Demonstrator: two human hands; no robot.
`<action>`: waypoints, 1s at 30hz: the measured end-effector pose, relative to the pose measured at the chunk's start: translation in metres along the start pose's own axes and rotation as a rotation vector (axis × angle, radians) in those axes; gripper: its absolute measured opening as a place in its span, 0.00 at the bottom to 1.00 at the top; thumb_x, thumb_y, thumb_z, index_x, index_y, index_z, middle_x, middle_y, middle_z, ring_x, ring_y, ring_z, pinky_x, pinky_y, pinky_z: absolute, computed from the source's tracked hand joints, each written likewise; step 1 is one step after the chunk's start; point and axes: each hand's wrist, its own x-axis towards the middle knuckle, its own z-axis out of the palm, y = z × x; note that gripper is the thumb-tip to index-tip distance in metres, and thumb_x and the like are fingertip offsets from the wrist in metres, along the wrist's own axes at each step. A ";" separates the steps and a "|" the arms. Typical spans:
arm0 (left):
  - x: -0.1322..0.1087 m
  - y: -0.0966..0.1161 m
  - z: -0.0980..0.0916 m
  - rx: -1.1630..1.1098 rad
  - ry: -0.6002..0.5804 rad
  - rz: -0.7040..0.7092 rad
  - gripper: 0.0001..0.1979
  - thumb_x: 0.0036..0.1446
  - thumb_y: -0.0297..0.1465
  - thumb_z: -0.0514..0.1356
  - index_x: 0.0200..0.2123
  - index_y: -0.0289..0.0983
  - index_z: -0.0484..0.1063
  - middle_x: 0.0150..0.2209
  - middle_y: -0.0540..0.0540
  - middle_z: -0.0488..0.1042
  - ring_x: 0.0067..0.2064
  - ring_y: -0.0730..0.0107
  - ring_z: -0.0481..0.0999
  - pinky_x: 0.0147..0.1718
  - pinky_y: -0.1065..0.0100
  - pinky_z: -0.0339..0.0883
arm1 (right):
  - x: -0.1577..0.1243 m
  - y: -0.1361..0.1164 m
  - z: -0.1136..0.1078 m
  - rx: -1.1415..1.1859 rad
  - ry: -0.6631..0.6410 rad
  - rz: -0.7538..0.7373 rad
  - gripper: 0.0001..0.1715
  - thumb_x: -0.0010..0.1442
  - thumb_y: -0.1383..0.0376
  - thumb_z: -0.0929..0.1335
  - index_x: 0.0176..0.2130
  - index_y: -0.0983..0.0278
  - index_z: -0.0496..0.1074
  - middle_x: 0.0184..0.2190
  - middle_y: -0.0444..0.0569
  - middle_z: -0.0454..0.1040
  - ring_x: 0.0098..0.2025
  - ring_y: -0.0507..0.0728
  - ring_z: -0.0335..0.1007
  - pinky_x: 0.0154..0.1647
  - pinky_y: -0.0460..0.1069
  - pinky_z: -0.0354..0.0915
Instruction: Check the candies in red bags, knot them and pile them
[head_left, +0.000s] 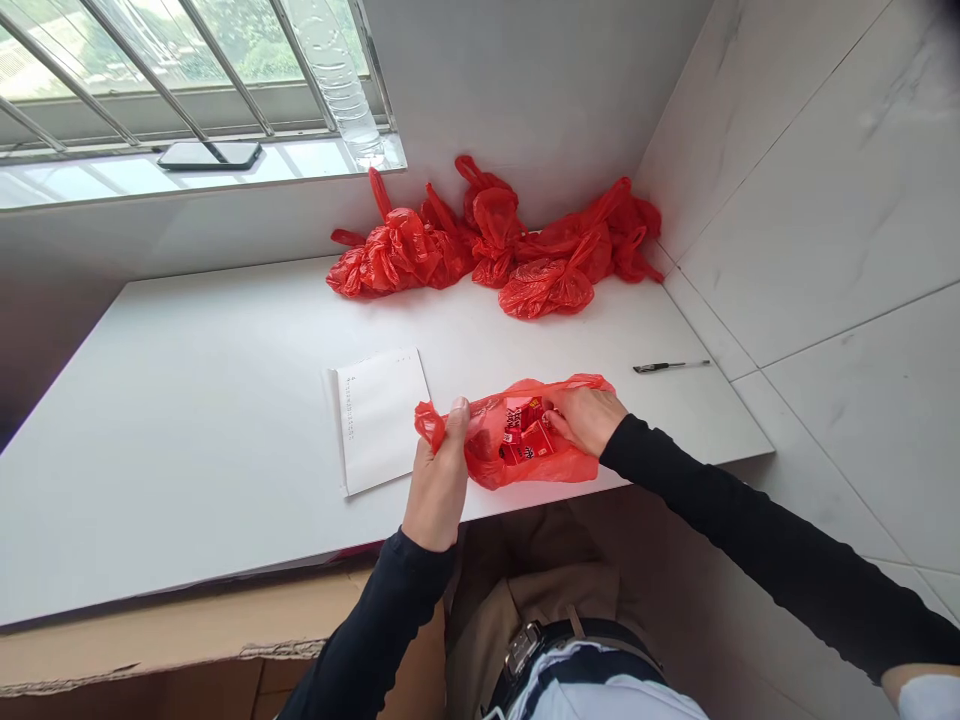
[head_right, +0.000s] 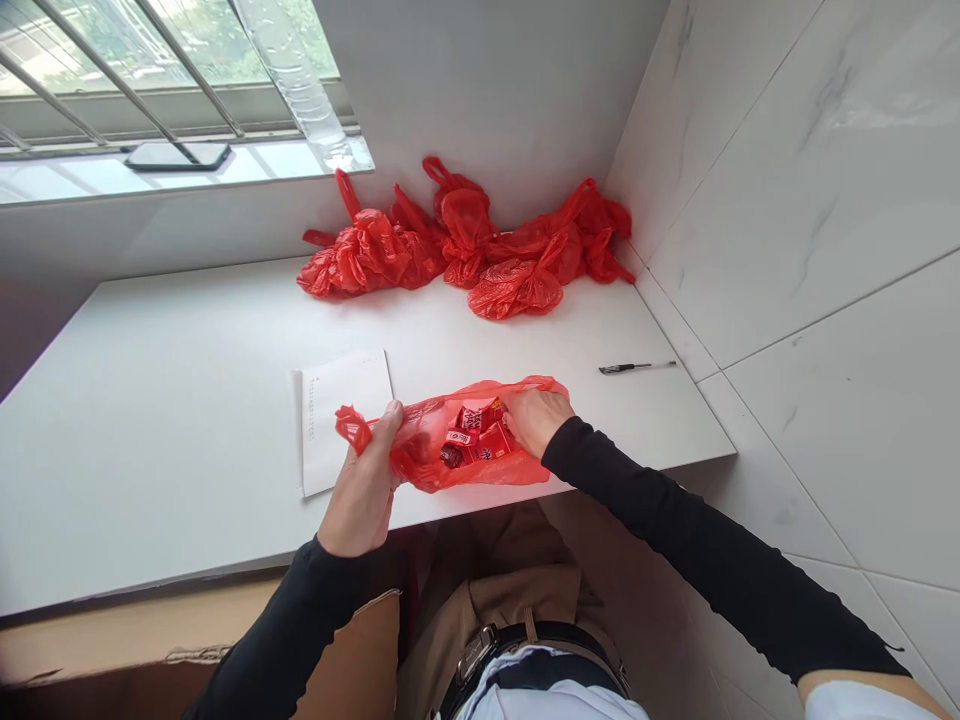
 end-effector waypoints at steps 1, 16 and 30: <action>0.000 0.001 0.000 0.008 0.002 0.001 0.22 0.58 0.50 0.63 0.43 0.37 0.79 0.35 0.45 0.80 0.46 0.56 0.78 0.48 0.61 0.68 | -0.001 0.001 0.000 0.008 0.014 -0.001 0.17 0.71 0.63 0.59 0.50 0.63 0.73 0.45 0.52 0.79 0.44 0.59 0.76 0.38 0.50 0.63; 0.001 0.007 -0.002 0.064 0.025 -0.008 0.23 0.59 0.51 0.62 0.41 0.37 0.81 0.38 0.43 0.80 0.45 0.56 0.78 0.47 0.60 0.69 | -0.012 0.005 0.000 0.442 0.232 0.008 0.15 0.67 0.55 0.66 0.45 0.64 0.73 0.42 0.52 0.79 0.44 0.61 0.76 0.44 0.53 0.69; 0.007 0.009 0.001 0.023 0.036 -0.022 0.21 0.57 0.50 0.63 0.37 0.38 0.81 0.31 0.44 0.80 0.40 0.58 0.78 0.42 0.62 0.70 | -0.018 0.004 -0.005 1.636 -0.373 0.054 0.16 0.63 0.65 0.71 0.50 0.65 0.69 0.40 0.52 0.81 0.40 0.57 0.82 0.40 0.49 0.79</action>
